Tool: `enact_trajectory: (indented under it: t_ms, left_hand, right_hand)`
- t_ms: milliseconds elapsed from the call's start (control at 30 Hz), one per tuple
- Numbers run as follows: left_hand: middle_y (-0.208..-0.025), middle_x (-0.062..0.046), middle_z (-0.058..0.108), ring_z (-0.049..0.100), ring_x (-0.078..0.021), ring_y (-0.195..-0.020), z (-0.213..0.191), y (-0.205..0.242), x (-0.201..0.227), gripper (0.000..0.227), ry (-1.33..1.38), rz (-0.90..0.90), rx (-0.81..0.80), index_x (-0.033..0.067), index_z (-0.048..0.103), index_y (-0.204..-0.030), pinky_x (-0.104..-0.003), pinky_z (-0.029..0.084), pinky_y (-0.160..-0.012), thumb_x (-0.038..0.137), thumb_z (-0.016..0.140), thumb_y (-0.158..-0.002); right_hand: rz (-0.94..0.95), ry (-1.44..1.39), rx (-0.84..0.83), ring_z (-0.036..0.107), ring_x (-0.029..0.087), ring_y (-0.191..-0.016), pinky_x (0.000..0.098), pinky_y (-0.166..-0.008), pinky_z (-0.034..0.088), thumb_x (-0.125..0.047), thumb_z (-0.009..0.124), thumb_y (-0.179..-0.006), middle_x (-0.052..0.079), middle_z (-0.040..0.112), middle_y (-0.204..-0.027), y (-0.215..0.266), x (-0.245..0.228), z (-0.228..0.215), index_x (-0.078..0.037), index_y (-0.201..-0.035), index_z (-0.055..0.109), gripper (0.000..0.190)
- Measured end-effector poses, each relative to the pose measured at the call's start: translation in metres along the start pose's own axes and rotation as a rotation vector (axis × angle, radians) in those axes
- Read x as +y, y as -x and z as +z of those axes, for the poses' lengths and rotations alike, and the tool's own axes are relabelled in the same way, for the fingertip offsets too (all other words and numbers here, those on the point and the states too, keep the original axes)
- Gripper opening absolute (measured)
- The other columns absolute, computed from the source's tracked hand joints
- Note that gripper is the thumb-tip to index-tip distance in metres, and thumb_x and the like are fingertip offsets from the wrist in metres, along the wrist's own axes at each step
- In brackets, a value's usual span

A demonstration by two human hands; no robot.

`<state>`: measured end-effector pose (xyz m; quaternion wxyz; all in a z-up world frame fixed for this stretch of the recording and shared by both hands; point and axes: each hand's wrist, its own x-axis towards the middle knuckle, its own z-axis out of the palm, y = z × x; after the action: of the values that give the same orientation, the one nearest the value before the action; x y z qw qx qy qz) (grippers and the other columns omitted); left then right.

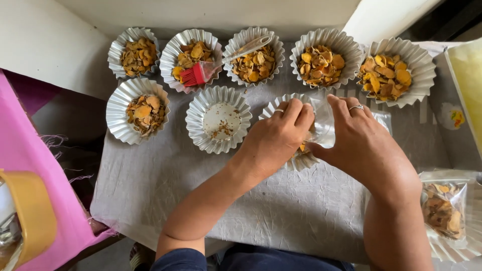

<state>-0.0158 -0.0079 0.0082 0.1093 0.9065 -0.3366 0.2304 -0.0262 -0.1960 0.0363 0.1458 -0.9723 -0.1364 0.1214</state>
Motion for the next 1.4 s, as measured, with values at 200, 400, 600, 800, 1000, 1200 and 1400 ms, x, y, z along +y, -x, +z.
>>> enact_trajectory:
  t_ms: [200,400,600,800,1000,1200,1400]
  left_hand:
    - [-0.104,-0.016,0.055,0.066,-0.0271,-0.072,-0.009,-0.003,-0.003,0.037,0.562,-0.074,-0.151,-0.0002,0.047,-0.127,-0.037,0.061,-0.057,0.003,0.068,-0.098]
    - [-0.123,-0.019,0.053,0.065,-0.0323,-0.104,-0.015,-0.006,-0.007,0.025,0.770,-0.050,-0.051,-0.0003,0.048,-0.128,-0.034,0.068,-0.082,-0.002,0.052,-0.104]
    - [-0.109,-0.016,0.058,0.065,-0.0254,-0.088,-0.031,-0.008,-0.022,0.019,0.682,-0.094,-0.053,-0.0040,0.054,-0.121,-0.029,0.066,-0.074,0.004,0.049,-0.105]
    - [-0.117,-0.021,0.062,0.069,-0.0312,-0.088,-0.007,-0.005,-0.020,0.035,0.494,-0.200,-0.485,-0.0046,0.057,-0.128,-0.039,0.064,-0.071,-0.011,0.055,-0.093]
    - [-0.123,-0.016,0.054,0.052,-0.0344,-0.107,0.026,0.001,-0.016,0.053,0.373,-0.206,-0.769,0.0010,0.048,-0.131,-0.043,0.051,-0.087,0.009,0.068,-0.083]
    - [-0.108,-0.013,0.058,0.061,-0.0293,-0.090,0.058,0.012,-0.007,0.049,0.288,-0.167,-0.711,0.0032,0.053,-0.118,-0.041,0.057,-0.070,-0.001,0.078,-0.076]
    - [-0.089,-0.010,0.055,0.056,-0.0211,-0.067,0.055,0.012,-0.014,0.038,0.326,-0.154,-0.665,0.0030,0.055,-0.114,-0.037,0.055,-0.055,-0.011,0.064,-0.080]
  right_hand:
    - [0.027,-0.147,-0.086,0.051,0.043,-0.128,0.0547,-0.103,0.043,-0.041,0.085,-0.075,0.020,0.051,-0.143,0.000,0.002,-0.008,-0.006,-0.154,0.033,0.100]
    - [-0.087,-0.215,0.003,0.056,0.034,-0.125,0.0473,-0.103,0.043,-0.040,0.088,-0.071,0.019,0.057,-0.138,0.007,0.013,-0.019,-0.003,-0.150,0.040,0.100]
    - [-0.087,-0.204,0.083,0.071,0.038,-0.106,0.0461,-0.082,0.057,-0.040,0.090,-0.062,0.020,0.061,-0.142,0.026,0.032,-0.032,-0.003,-0.147,0.043,0.104]
    - [-0.080,-0.201,0.092,0.066,0.040,-0.113,0.0480,-0.091,0.056,-0.037,0.088,-0.063,0.022,0.058,-0.143,0.029,0.048,-0.036,0.003,-0.145,0.042,0.102]
    - [-0.011,-0.121,0.095,0.067,0.037,-0.110,0.0482,-0.088,0.054,-0.043,0.087,-0.062,0.017,0.062,-0.140,0.034,0.049,-0.036,-0.002,-0.144,0.046,0.101]
    - [0.126,-0.109,0.028,0.059,0.036,-0.123,0.0508,-0.096,0.046,-0.047,0.081,-0.068,0.015,0.055,-0.147,0.031,0.029,-0.042,-0.010,-0.153,0.043,0.099]
    - [0.128,-0.086,-0.010,0.062,0.034,-0.118,0.0474,-0.096,0.046,-0.046,0.079,-0.071,0.012,0.062,-0.137,0.026,0.025,-0.036,-0.012,-0.150,0.043,0.094]
